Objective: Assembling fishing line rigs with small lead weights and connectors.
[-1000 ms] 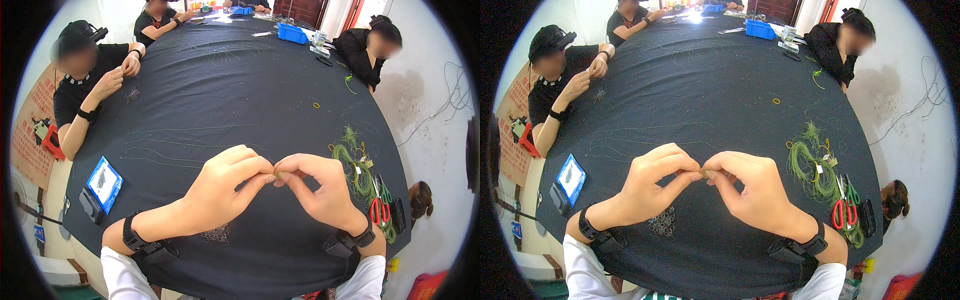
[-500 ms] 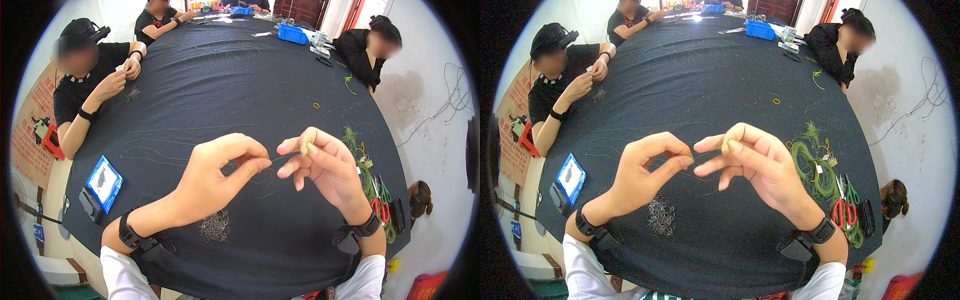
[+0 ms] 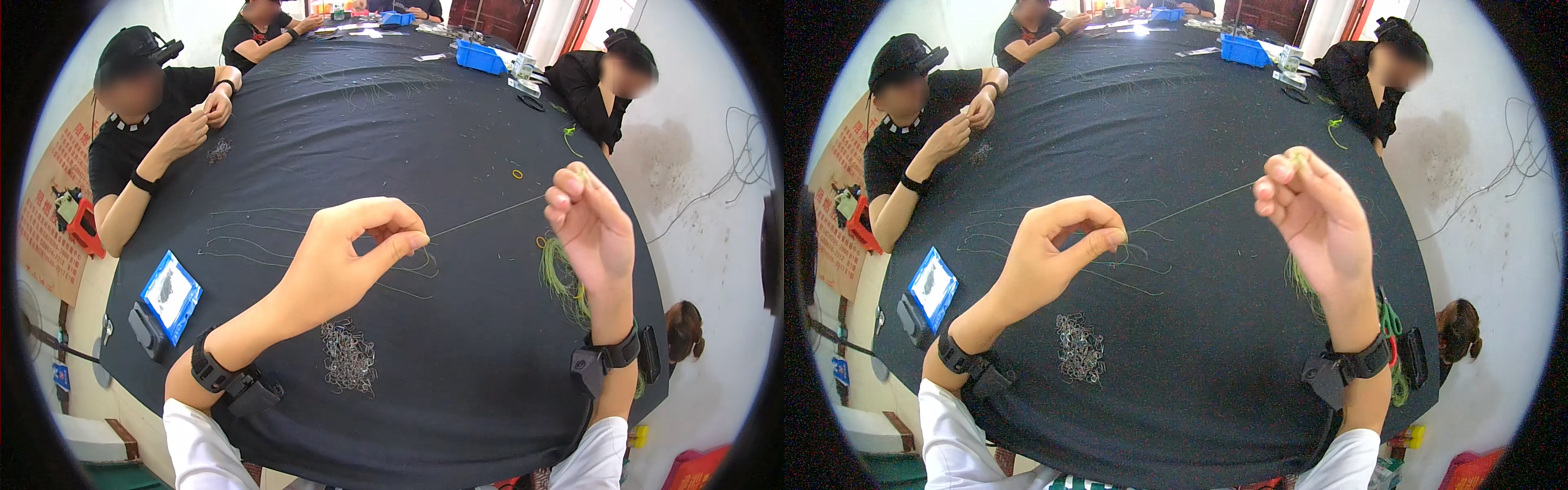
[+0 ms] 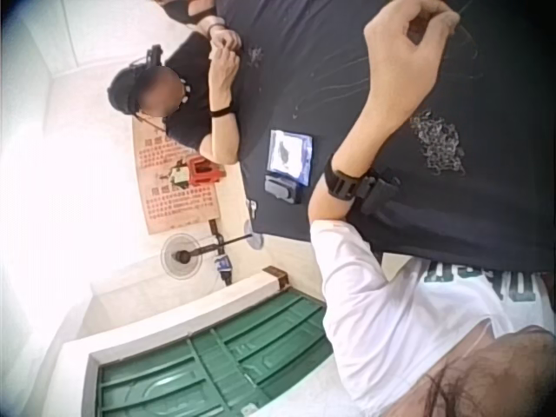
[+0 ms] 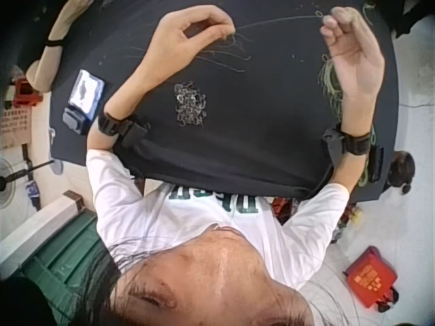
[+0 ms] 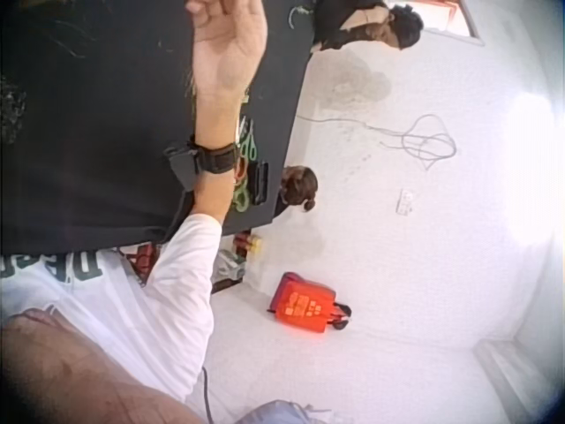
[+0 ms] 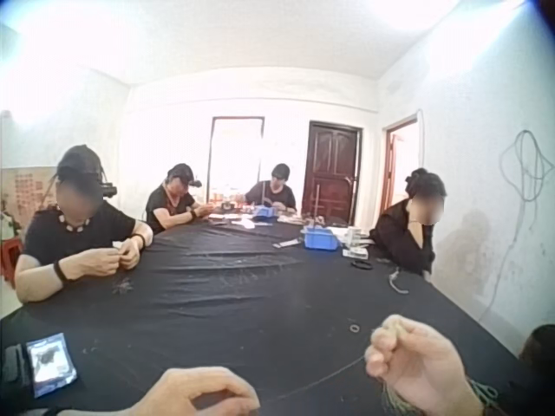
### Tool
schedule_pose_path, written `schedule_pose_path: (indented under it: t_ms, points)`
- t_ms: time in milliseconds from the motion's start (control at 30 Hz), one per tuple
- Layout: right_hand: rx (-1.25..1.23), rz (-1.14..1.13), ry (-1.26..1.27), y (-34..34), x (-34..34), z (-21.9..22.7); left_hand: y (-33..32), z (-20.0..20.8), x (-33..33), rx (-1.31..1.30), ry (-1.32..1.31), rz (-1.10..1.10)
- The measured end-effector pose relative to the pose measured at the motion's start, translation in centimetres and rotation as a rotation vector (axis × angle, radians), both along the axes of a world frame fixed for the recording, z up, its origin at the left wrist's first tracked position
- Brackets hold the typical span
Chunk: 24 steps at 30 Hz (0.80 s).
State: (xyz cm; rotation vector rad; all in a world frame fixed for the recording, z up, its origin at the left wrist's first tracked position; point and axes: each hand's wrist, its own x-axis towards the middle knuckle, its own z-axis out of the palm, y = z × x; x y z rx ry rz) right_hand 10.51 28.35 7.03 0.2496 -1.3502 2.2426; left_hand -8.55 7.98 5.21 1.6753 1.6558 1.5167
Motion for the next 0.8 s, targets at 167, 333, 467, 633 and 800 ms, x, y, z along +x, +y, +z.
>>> schedule_pose_path:
  t_ms: [167,333,467,633,800]
  points:
    - [-0.063,-0.08,0.055,3.3,1.9,0.7,0.3,-0.2,-0.6,-0.048,0.022,0.006]
    - [-0.148,-0.218,0.103,6.9,3.8,0.8,0.9,-0.9,-1.0,-0.049,-0.082,-0.014]
    - [-0.161,-0.214,0.158,9.8,5.3,0.4,0.6,-0.6,-1.2,-0.116,-0.08,-0.021]
    - [-0.216,-0.358,0.153,12.2,6.8,-0.1,0.6,-0.6,-1.2,-0.175,-0.153,-0.027]
    - [-0.246,-0.465,0.146,13.9,7.8,-0.6,0.9,-1.3,-1.3,-0.138,-0.155,-0.009]
